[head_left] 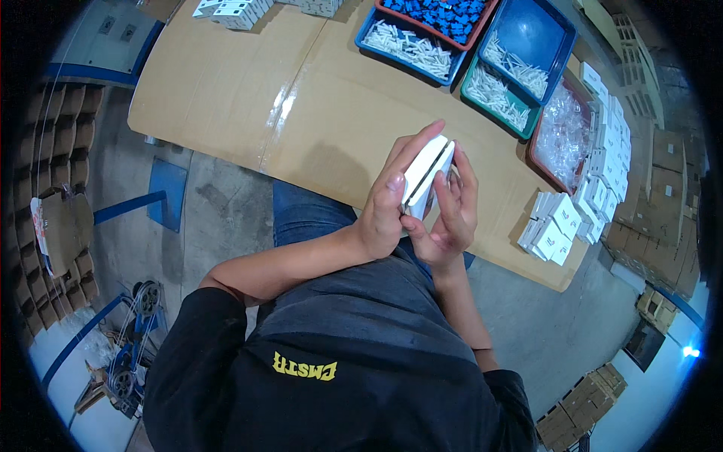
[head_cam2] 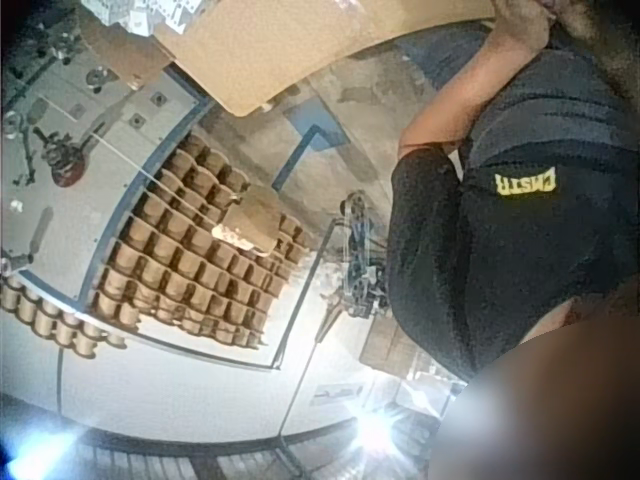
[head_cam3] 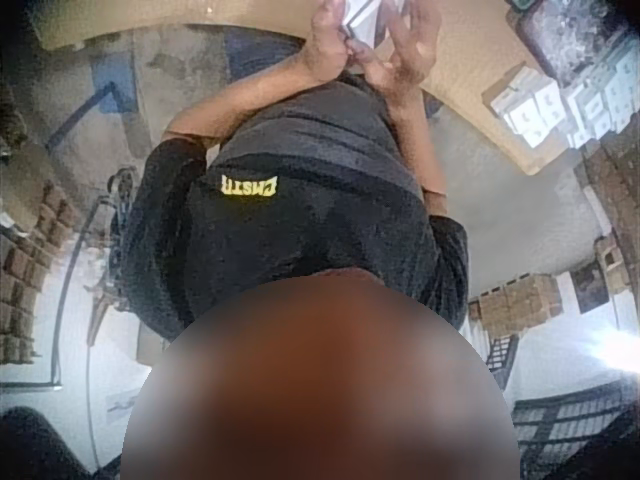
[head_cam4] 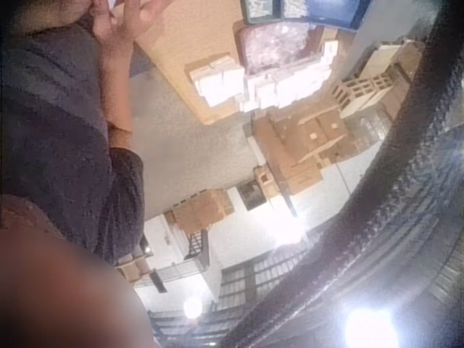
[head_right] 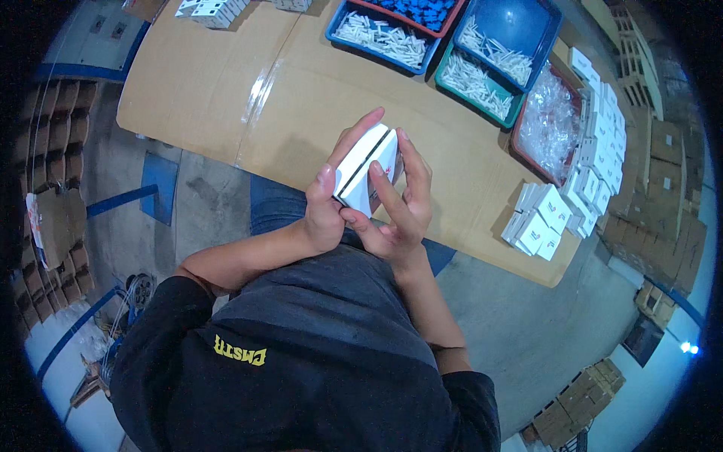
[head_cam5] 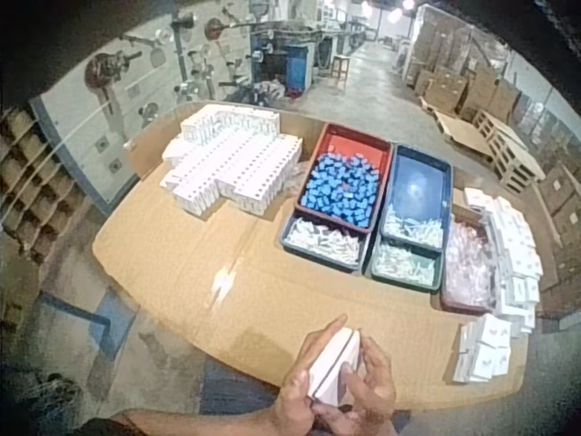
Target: Packing small electrical components and hardware into cardboard boxes at a factory workstation.
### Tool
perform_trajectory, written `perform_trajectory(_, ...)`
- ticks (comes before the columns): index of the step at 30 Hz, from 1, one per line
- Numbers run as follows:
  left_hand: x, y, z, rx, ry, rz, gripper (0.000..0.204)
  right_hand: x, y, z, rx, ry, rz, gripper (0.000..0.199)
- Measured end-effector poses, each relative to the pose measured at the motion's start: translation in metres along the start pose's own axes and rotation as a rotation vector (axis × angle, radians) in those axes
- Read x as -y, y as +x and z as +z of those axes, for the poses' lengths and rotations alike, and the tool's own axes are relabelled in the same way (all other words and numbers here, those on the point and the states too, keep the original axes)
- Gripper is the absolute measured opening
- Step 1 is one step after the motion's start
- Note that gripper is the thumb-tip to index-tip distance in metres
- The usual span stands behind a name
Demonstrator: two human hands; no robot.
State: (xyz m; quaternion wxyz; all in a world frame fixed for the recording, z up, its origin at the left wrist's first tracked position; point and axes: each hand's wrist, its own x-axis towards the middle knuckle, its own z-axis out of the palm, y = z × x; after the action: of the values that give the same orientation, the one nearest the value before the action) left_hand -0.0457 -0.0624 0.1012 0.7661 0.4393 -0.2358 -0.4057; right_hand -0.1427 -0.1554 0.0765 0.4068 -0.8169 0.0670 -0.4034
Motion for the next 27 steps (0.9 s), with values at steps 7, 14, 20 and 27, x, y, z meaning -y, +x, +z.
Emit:
perform_trajectory(7,-0.0018,0.0011,0.0016,0.038,0.085,0.07,0.096,-0.0011,-0.0004,-0.0021,-0.001,0.003,-0.021,0.065)
perform_trajectory(14,0.0005,0.0016,0.0014,0.04,0.111,0.086,0.097,-0.0051,-0.0029,-0.001,0.012,0.017,-0.018,0.065)
perform_trajectory(20,0.0061,0.0011,0.0018,0.016,0.184,0.231,0.083,-0.003,-0.0035,-0.0029,0.011,0.0,-0.021,0.064)
perform_trajectory(27,0.007,-0.0009,0.0058,0.016,0.085,0.16,0.08,-0.0053,-0.0044,-0.0045,0.025,-0.079,-0.035,0.061)
